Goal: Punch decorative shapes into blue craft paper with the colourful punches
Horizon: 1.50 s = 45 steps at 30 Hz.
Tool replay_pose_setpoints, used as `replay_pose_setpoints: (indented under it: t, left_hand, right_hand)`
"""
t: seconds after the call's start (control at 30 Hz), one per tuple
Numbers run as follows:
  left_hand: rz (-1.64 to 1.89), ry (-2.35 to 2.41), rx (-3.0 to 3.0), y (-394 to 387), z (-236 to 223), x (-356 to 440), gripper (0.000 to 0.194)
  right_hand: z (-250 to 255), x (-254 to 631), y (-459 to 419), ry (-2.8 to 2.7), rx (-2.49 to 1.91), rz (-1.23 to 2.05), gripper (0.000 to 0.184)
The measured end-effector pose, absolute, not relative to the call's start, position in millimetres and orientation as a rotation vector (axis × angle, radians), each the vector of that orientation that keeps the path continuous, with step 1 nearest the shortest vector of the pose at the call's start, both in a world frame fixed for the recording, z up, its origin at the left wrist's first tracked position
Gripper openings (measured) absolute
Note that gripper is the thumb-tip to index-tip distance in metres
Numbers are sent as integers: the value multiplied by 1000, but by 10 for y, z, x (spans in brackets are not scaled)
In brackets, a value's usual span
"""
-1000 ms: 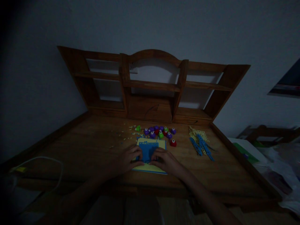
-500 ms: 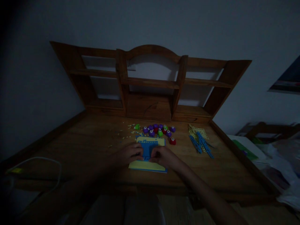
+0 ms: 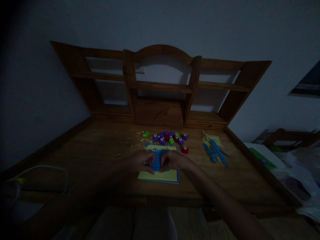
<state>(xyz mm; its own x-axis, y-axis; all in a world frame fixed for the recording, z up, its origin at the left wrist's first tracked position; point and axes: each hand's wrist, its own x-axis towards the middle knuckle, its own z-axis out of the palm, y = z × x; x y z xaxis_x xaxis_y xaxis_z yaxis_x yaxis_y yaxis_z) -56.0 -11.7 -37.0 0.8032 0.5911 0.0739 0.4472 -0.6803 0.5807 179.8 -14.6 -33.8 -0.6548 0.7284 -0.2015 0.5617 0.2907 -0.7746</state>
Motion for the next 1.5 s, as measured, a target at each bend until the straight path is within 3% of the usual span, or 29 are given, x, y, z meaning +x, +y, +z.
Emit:
replay_pose_setpoints:
  t: [0.6, 0.87, 1.3, 1.4, 1.5]
  left_hand:
    - [-110, 1073, 2414, -85, -118, -290, 45]
    - [-87, 1013, 2467, -5, -179, -323, 40]
    - [-205, 508, 2436, 249, -97, -521, 50]
    - [-149, 482, 2388, 218, -103, -640, 58]
    - [123, 659, 2334, -41, -151, -824, 63]
  right_hand:
    - [-221, 1731, -103, -2416, -1327, 1439, 32]
    - [-163, 1787, -112, -2583, -1538, 773, 59]
    - [-42, 1852, -168, -2543, -1421, 1022, 51]
    - [-63, 1884, -297, -2507, -1274, 903, 51]
    - [-106, 1937, -587, -2379, -1131, 516, 45]
